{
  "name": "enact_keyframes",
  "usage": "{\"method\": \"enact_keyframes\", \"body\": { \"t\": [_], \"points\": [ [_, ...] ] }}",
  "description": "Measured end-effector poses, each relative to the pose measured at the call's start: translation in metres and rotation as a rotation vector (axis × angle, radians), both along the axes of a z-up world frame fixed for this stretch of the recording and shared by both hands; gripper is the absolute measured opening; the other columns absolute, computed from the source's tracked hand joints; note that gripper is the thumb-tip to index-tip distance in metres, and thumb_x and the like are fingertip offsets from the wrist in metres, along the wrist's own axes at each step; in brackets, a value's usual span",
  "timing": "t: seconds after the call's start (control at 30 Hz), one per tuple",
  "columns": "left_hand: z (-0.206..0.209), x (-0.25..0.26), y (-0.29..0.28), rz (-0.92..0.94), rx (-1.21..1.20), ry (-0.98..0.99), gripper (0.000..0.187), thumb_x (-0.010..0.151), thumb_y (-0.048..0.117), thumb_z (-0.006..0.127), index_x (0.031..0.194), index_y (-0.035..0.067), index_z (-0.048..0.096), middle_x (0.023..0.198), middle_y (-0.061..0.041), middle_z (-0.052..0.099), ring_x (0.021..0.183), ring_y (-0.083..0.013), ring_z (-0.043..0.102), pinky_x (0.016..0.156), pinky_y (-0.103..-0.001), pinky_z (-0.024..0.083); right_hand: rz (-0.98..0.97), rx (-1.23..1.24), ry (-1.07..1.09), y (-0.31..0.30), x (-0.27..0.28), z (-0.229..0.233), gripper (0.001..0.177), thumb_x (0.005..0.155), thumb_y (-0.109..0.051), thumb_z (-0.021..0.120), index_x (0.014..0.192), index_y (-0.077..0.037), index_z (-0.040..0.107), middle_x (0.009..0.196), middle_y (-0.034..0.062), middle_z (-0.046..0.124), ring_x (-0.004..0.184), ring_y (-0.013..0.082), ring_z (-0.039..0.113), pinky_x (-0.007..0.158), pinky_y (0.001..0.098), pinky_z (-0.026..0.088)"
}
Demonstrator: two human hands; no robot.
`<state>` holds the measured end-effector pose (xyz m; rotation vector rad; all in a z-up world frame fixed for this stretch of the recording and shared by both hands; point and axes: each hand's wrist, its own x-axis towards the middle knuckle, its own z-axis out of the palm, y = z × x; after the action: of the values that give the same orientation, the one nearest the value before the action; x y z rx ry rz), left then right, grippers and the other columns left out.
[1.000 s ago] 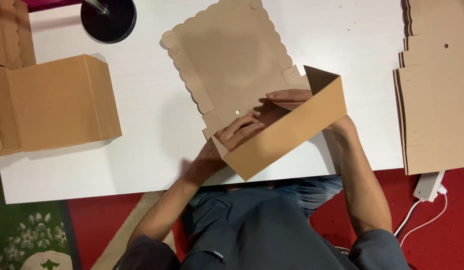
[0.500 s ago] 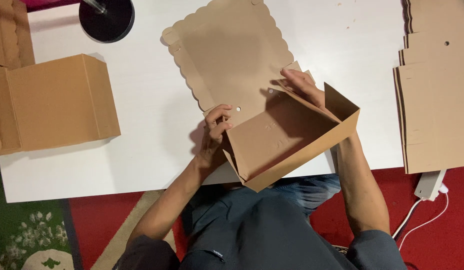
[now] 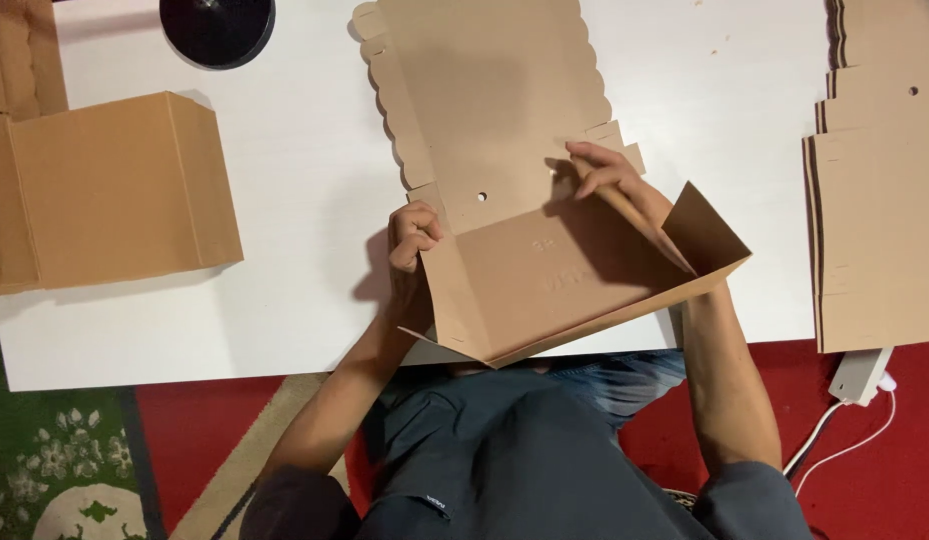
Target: Folding a flat cardboard cutout into a finished box
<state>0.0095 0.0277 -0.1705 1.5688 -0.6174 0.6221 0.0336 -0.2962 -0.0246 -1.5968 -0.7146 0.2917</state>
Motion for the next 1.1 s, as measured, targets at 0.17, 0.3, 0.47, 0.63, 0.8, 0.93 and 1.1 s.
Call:
{"method": "enact_keyframes", "body": {
  "t": [0.17, 0.3, 0.47, 0.63, 0.8, 0.93, 1.1],
  "points": [
    [-0.009, 0.011, 0.000, 0.035, -0.135, -0.098, 0.027, 0.106, 0.022, 0.049, 0.084, 0.007, 0.048, 0.086, -0.016, 0.056, 0.085, -0.0349, 0.054, 0.079, -0.042, 0.043, -0.627, 0.300, -0.017, 0.036, 0.004, -0.033, 0.018, 0.107, -0.009, 0.052, 0.112, -0.008, 0.034, 0.136, 0.0231, 0.042, 0.116, 0.0345, 0.052, 0.095, 0.0421, 0.043],
    [0.045, 0.002, 0.028, 0.020, 0.116, 0.453, 0.033, 0.098, 0.017, 0.055, 0.066, 0.007, 0.057, 0.075, -0.014, 0.070, 0.078, -0.0304, 0.063, 0.076, -0.038, 0.043, -0.833, 0.387, -0.007, -0.008, 0.023, -0.094, 0.047, 0.091, 0.003, 0.084, 0.070, -0.004, 0.042, 0.091, 0.0201, 0.061, 0.099, 0.0347, 0.069, 0.077, 0.0399, 0.065],
    [0.098, -0.011, 0.012, 0.096, 0.171, 0.469, 0.018, 0.084, 0.024, 0.061, 0.092, 0.009, 0.059, 0.083, -0.002, 0.067, 0.094, -0.0191, 0.057, 0.080, -0.029, 0.048, -0.768, 0.233, -0.034, -0.004, 0.010, -0.070, 0.057, 0.081, -0.002, 0.090, 0.098, -0.004, 0.035, 0.108, 0.0187, 0.054, 0.109, 0.0380, 0.063, 0.089, 0.0467, 0.060],
    [0.112, -0.012, 0.018, 0.160, 0.471, 0.487, 0.055, 0.073, 0.052, 0.088, 0.046, 0.016, 0.057, 0.045, -0.002, 0.065, 0.036, -0.0102, 0.061, 0.054, -0.016, 0.048, -0.677, 0.040, -0.067, 0.009, 0.004, -0.037, 0.097, 0.068, -0.008, 0.098, 0.133, -0.005, 0.025, 0.130, 0.0168, 0.044, 0.121, 0.0422, 0.056, 0.105, 0.0555, 0.054],
    [0.125, -0.009, -0.005, 0.559, 0.316, 0.408, 0.106, 0.073, 0.026, 0.099, 0.136, 0.006, 0.017, 0.130, -0.025, 0.059, 0.110, -0.0356, 0.066, 0.092, -0.046, 0.055, -0.907, -0.299, 0.156, 0.049, 0.004, 0.033, 0.089, 0.078, -0.016, 0.091, 0.143, -0.015, 0.030, 0.108, 0.0077, 0.050, 0.092, 0.0182, 0.051, 0.079, 0.0295, 0.049],
    [0.129, -0.011, -0.004, 0.547, 0.376, 0.475, 0.120, 0.079, 0.030, 0.098, 0.151, 0.008, 0.004, 0.150, -0.028, 0.047, 0.134, -0.0380, 0.056, 0.107, -0.047, 0.053, -0.858, -0.528, -0.093, 0.041, 0.016, 0.012, 0.077, 0.074, -0.023, 0.088, 0.138, -0.005, 0.051, 0.081, 0.0019, 0.054, 0.070, 0.0157, 0.053, 0.076, 0.0318, 0.047],
    [0.153, -0.009, -0.008, 0.568, 0.725, 0.711, 0.110, 0.088, 0.044, 0.087, 0.161, 0.008, 0.013, 0.166, -0.023, 0.012, 0.147, -0.0471, 0.044, 0.088, -0.053, 0.061, -0.803, -0.848, -0.103, 0.028, 0.023, -0.022, 0.103, 0.084, -0.060, 0.076, 0.161, -0.015, 0.025, 0.110, 0.0045, 0.056, 0.112, 0.0270, 0.043, 0.096, 0.0450, 0.027]
  ]
}}
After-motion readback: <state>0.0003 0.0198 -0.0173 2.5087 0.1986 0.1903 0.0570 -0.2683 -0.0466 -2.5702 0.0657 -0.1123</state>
